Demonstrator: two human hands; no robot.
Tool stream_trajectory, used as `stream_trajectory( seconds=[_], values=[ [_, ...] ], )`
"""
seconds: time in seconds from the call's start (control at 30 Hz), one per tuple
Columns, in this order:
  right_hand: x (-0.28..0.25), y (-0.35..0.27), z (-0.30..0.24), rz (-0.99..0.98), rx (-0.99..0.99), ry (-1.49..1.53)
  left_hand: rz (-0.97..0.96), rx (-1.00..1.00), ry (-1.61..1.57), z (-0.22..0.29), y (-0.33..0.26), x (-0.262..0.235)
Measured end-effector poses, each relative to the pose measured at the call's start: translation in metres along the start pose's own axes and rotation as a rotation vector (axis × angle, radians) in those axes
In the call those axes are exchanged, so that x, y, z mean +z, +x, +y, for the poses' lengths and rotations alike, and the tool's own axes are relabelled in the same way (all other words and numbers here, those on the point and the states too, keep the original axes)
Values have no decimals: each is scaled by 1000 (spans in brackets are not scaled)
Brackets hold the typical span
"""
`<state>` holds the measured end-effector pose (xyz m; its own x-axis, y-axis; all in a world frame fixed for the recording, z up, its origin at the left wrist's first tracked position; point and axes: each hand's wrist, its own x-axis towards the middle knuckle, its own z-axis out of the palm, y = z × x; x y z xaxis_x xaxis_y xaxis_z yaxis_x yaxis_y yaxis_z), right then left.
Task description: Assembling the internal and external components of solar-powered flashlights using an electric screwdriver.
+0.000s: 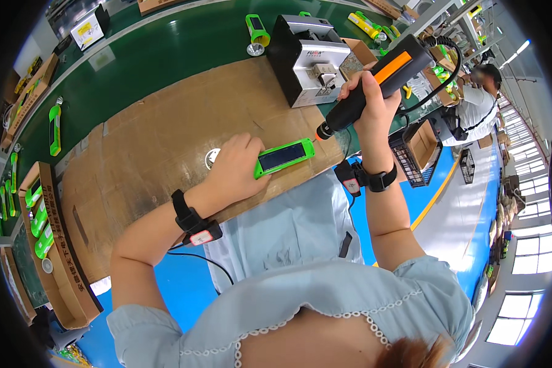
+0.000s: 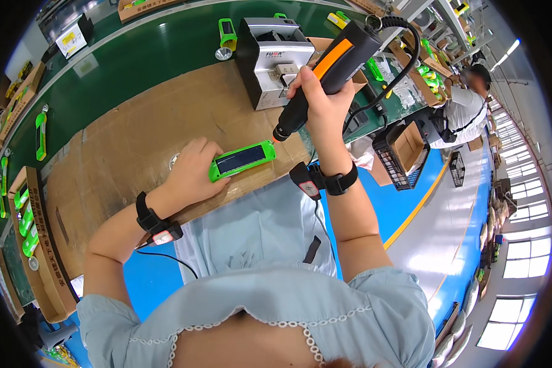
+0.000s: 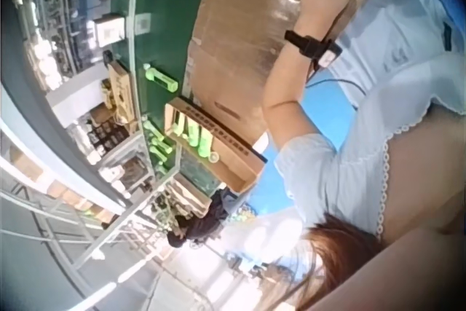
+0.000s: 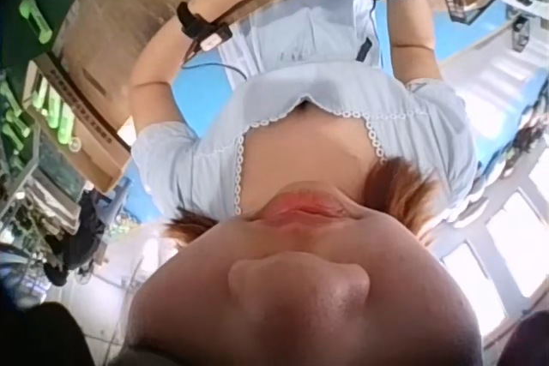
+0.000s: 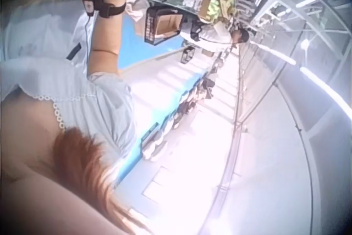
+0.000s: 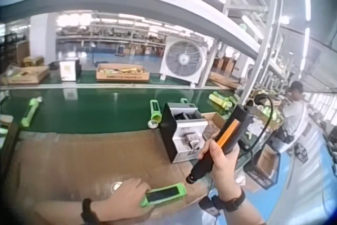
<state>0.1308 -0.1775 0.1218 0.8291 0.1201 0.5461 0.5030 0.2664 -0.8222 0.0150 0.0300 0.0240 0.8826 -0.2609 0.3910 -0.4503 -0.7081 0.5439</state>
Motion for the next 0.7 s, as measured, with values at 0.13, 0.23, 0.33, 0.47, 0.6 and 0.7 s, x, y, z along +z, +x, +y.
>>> stream_trajectory(
  seconds=[0.13, 0.23, 0.33, 0.47, 0.6, 0.7],
  values=[
    [8, -1, -6, 89, 37, 29, -60, -39, 25, 8, -1, -3],
    [11, -4, -14, 109, 74, -2, -104, -30, 15, 15, -5, -3],
    [10, -8, -17, 107, 55, -43, -111, -25, -25, 20, -10, -2],
    [5, -11, -19, 72, 60, -168, -107, 45, 29, 26, -13, 1],
    [7, -16, -26, 104, 49, -201, -64, 100, 42, 31, -17, 4],
    [4, -18, -25, 115, 36, -212, -61, 111, 28, 33, -17, 4]
  ],
)
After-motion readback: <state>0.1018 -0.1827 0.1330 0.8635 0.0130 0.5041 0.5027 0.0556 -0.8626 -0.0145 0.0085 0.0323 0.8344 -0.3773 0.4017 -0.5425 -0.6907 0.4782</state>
